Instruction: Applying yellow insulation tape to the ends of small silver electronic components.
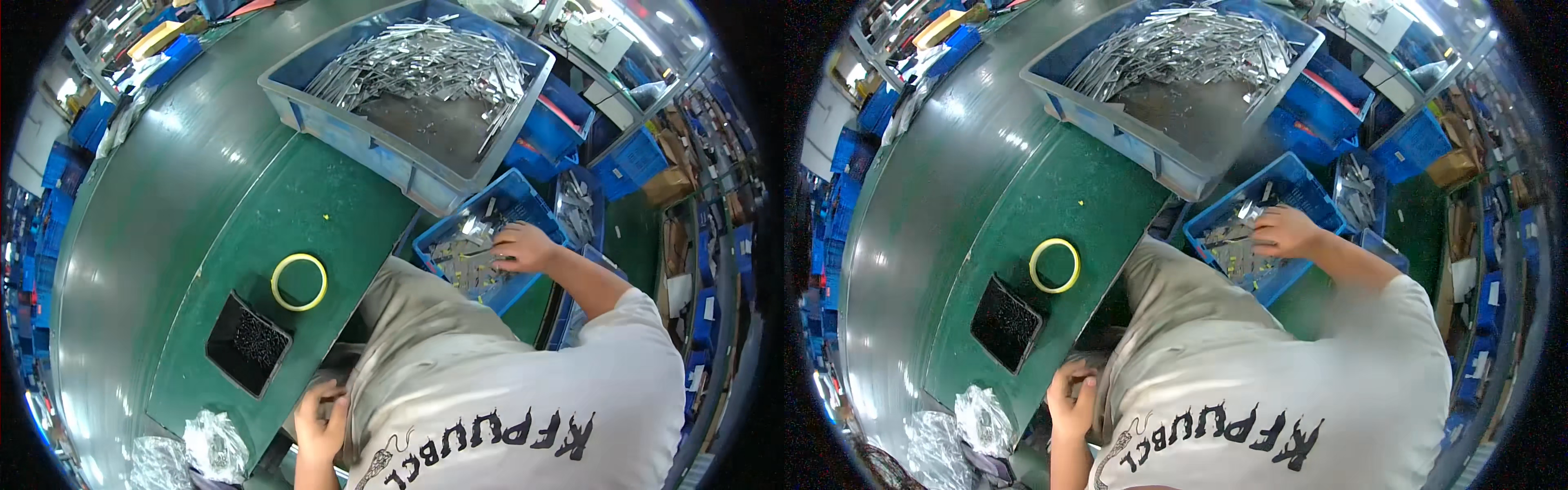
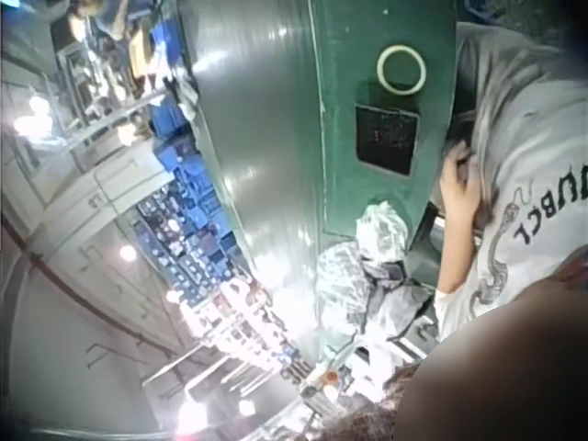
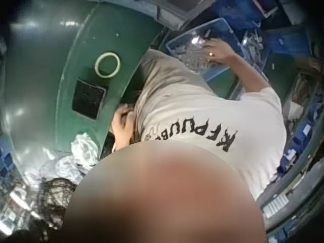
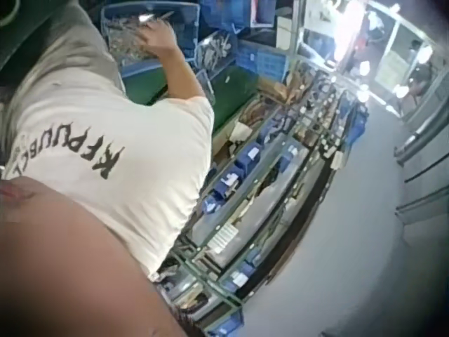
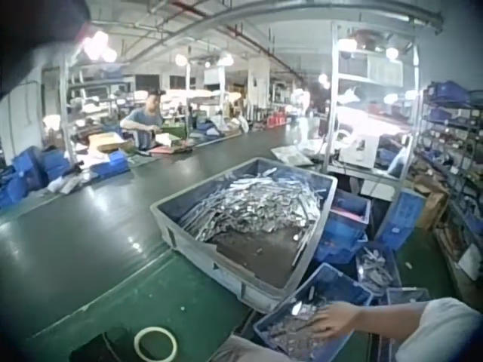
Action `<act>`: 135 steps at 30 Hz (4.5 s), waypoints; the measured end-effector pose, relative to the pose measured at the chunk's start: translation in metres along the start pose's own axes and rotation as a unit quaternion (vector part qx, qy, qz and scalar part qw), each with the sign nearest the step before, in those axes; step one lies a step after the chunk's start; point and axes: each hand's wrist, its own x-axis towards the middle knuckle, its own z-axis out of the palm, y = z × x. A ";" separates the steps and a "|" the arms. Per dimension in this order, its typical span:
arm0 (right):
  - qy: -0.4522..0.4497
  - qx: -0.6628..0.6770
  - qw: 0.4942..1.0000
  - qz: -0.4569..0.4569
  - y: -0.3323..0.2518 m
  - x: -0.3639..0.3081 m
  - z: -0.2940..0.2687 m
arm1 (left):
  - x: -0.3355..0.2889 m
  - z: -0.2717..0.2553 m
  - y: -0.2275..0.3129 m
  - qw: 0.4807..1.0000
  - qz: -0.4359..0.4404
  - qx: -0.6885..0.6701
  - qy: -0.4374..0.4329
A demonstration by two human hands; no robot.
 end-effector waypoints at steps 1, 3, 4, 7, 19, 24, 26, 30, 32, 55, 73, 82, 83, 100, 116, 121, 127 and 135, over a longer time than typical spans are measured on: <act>0.021 -0.008 1.000 -0.005 0.000 0.005 -0.019 | 0.003 -0.002 -0.003 1.000 0.003 -0.006 0.003; 0.076 -0.052 0.996 -0.002 -0.011 0.034 -0.067 | 0.012 -0.005 0.006 0.991 0.063 0.120 -0.009; 0.149 -0.061 0.985 -0.056 -0.018 0.065 -0.097 | 0.017 -0.004 0.011 0.979 0.103 0.175 -0.009; 0.261 -0.152 0.951 -0.062 -0.023 0.142 -0.158 | 0.017 -0.004 0.008 0.977 0.079 0.192 -0.048; 0.018 -0.207 0.889 0.408 0.190 0.300 -0.106 | 0.013 -0.010 -0.014 0.954 0.111 0.275 -0.052; 0.087 -0.233 0.895 0.371 0.224 0.288 -0.075 | 0.017 -0.009 -0.008 0.949 0.087 0.294 -0.076; 0.093 -0.254 0.884 0.381 0.240 0.292 -0.081 | 0.016 -0.010 -0.009 0.956 0.084 0.272 -0.078; 0.190 -0.237 0.892 0.336 0.236 0.299 -0.080 | 0.016 -0.012 -0.004 0.953 0.056 0.287 -0.083; 0.257 -0.225 0.893 0.292 0.213 0.308 -0.085 | 0.014 -0.012 -0.011 0.950 0.059 0.294 -0.084; -0.011 0.441 0.888 -0.131 -0.252 0.218 -0.024 | -0.005 -0.001 0.015 0.993 0.113 -0.024 -0.003; 0.038 0.035 0.999 -0.018 -0.163 0.235 0.012 | -0.002 0.000 0.002 0.978 -0.069 -0.197 0.021; 0.105 0.123 0.986 -0.033 -0.175 0.241 0.035 | 0.000 0.010 -0.003 0.981 0.004 -0.133 0.140; 0.103 0.127 0.986 -0.034 -0.177 0.240 0.033 | -0.001 0.008 -0.001 0.981 0.000 -0.132 0.142; 0.074 0.264 0.934 -0.228 -0.241 0.211 -0.003 | -0.006 0.001 0.015 0.942 0.029 -0.257 0.216; 0.088 0.209 0.940 -0.253 -0.248 0.208 0.000 | -0.004 -0.007 0.021 0.962 0.147 0.015 0.230; 0.078 0.201 0.944 -0.250 -0.248 0.207 -0.001 | -0.004 -0.005 0.019 0.967 0.128 0.000 0.222; 0.069 0.201 0.939 -0.269 -0.245 0.207 0.000 | -0.004 -0.007 0.018 0.970 0.128 0.016 0.206; 0.080 0.192 0.926 -0.314 -0.244 0.207 0.001 | -0.006 -0.011 0.016 0.981 0.122 0.016 0.149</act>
